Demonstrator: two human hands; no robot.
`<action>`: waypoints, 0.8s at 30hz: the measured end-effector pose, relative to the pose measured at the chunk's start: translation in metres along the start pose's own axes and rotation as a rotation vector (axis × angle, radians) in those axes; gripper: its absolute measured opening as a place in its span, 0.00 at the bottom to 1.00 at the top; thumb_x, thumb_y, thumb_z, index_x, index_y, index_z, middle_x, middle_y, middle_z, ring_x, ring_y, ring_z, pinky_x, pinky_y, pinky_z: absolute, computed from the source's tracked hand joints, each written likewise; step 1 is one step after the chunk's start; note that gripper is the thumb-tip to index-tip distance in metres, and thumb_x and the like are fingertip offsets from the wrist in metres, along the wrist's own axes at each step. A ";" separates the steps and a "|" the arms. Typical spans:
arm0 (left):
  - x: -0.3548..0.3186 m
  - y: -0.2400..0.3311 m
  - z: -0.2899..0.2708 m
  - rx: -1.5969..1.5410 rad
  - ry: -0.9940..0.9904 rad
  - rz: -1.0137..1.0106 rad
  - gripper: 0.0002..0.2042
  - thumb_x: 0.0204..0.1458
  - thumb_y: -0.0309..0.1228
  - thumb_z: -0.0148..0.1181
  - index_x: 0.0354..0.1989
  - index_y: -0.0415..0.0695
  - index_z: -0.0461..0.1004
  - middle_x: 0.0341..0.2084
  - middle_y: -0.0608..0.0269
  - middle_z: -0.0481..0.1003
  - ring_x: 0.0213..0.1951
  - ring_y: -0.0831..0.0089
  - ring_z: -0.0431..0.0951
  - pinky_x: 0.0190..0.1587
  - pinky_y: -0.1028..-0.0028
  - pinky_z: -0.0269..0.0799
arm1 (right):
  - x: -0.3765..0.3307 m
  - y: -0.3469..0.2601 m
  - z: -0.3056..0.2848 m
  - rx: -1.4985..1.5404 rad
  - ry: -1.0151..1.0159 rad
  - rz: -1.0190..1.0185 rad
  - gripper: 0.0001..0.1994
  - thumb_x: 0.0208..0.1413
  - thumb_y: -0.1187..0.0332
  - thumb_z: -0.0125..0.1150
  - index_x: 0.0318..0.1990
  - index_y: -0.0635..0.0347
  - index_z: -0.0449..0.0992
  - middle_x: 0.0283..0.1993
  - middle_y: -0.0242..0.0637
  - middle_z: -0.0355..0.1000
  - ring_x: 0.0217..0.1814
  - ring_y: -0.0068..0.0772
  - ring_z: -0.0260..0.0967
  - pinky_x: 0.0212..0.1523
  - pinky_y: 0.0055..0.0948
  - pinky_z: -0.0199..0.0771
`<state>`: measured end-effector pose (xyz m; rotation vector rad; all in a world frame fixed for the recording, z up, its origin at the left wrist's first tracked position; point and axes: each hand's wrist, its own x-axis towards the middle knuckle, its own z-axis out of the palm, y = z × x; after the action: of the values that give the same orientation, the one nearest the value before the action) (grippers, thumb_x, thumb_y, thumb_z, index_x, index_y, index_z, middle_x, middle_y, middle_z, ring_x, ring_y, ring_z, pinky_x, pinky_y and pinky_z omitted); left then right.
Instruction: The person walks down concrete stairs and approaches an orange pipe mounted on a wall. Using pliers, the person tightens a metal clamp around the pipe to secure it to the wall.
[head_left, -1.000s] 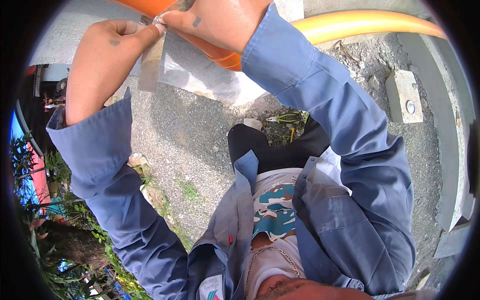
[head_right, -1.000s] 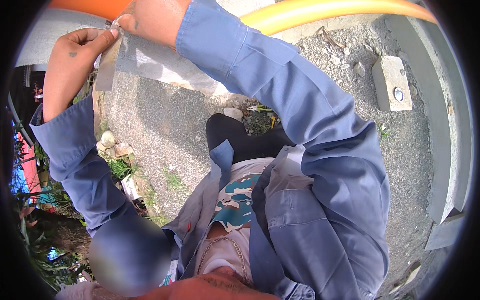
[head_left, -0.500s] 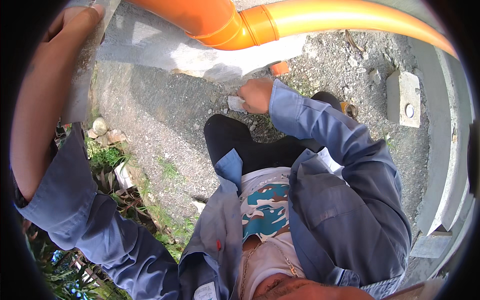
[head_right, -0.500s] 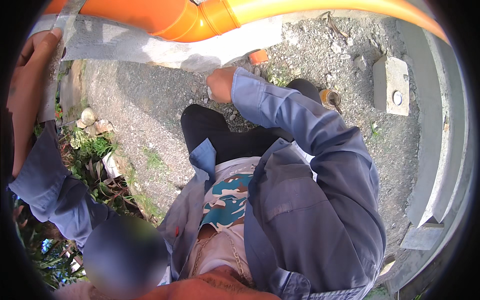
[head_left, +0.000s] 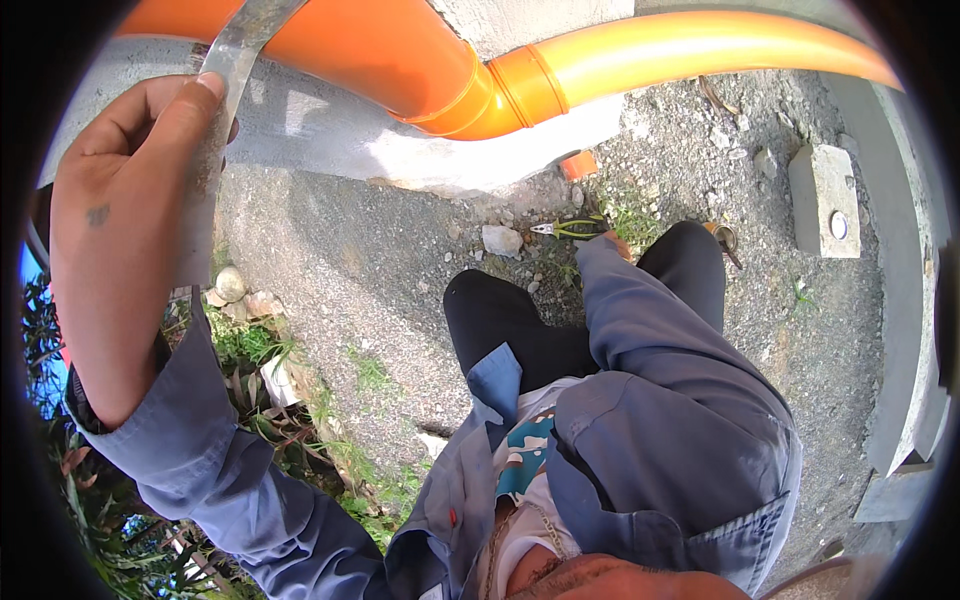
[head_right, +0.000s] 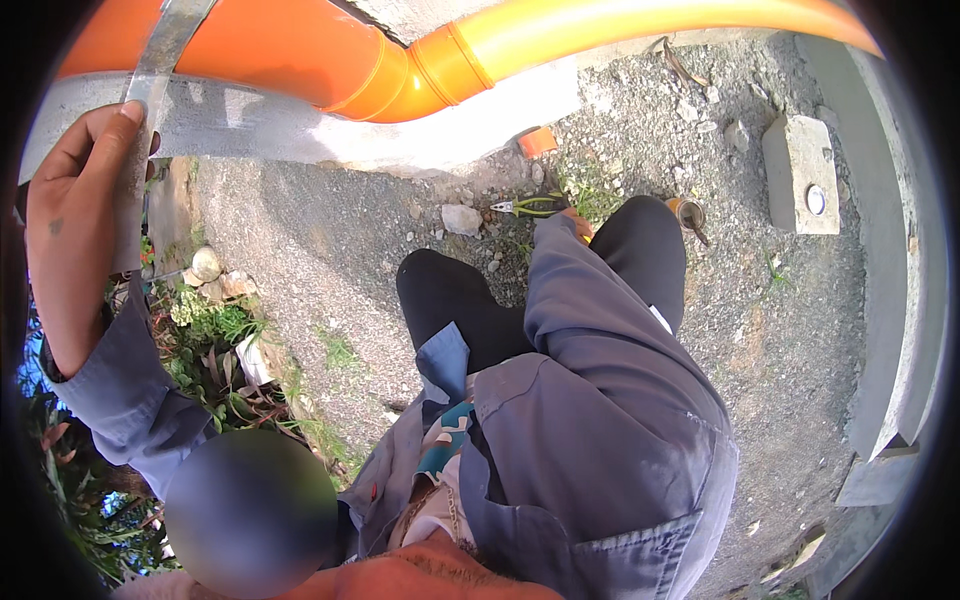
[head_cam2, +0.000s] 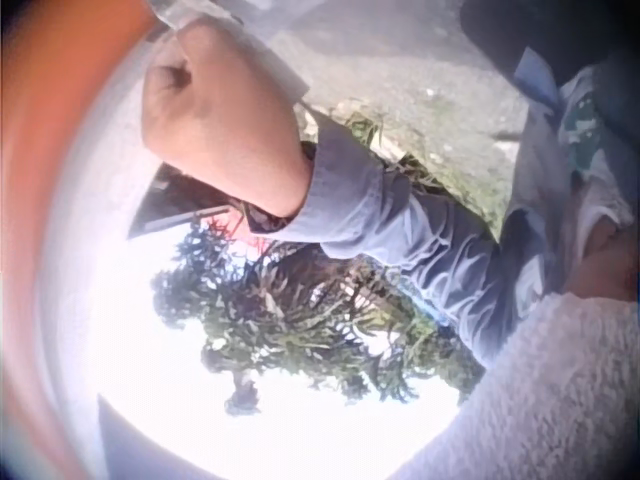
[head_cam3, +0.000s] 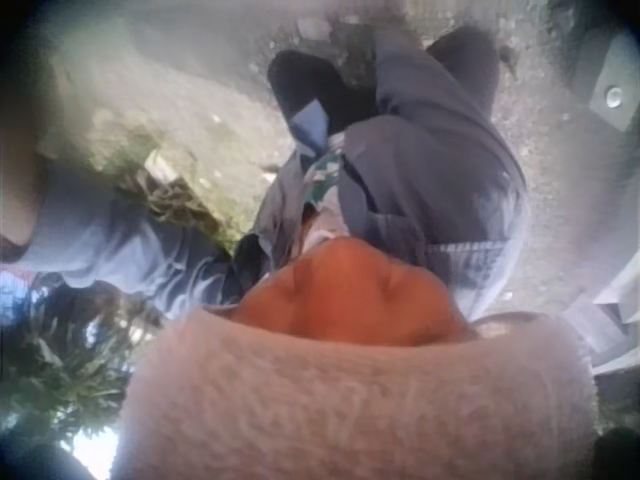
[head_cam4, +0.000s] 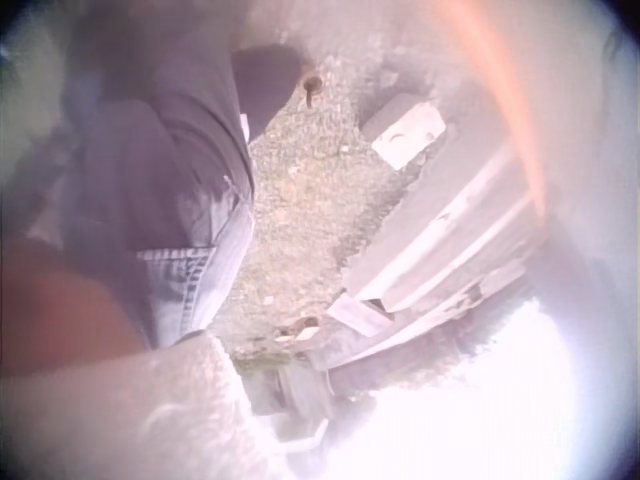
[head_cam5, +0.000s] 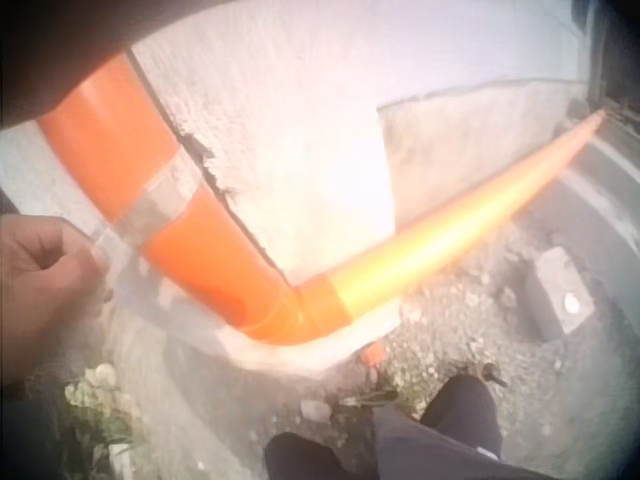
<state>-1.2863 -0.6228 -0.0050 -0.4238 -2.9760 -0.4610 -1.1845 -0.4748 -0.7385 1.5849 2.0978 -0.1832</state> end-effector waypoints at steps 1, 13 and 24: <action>-0.001 0.000 0.004 -0.036 0.028 0.034 0.14 0.62 0.40 0.62 0.35 0.40 0.80 0.22 0.75 0.73 0.22 0.88 0.67 0.26 0.81 0.60 | 0.002 -0.001 0.010 0.034 -0.035 0.016 0.23 0.67 0.60 0.51 0.68 0.46 0.61 0.64 0.69 0.62 0.64 0.72 0.63 0.60 0.72 0.61; 0.003 0.002 0.004 -0.072 0.006 0.209 0.15 0.59 0.37 0.61 0.30 0.33 0.80 0.17 0.65 0.74 0.22 0.81 0.69 0.28 0.74 0.66 | -0.029 0.023 -0.202 -0.104 -0.680 -0.933 0.18 0.55 0.53 0.65 0.49 0.51 0.83 0.41 0.44 0.78 0.46 0.41 0.75 0.48 0.48 0.72; -0.001 0.003 0.007 -0.108 -0.035 0.175 0.12 0.61 0.33 0.60 0.32 0.35 0.81 0.19 0.55 0.79 0.23 0.72 0.79 0.29 0.70 0.72 | -0.076 0.090 -0.280 0.719 -1.212 -0.717 0.40 0.42 0.45 0.73 0.63 0.54 0.71 0.55 0.45 0.75 0.51 0.38 0.74 0.54 0.39 0.72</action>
<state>-1.2845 -0.6183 -0.0110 -0.7023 -2.9215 -0.6026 -1.1716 -0.4021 -0.4441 0.5234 1.4555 -1.7676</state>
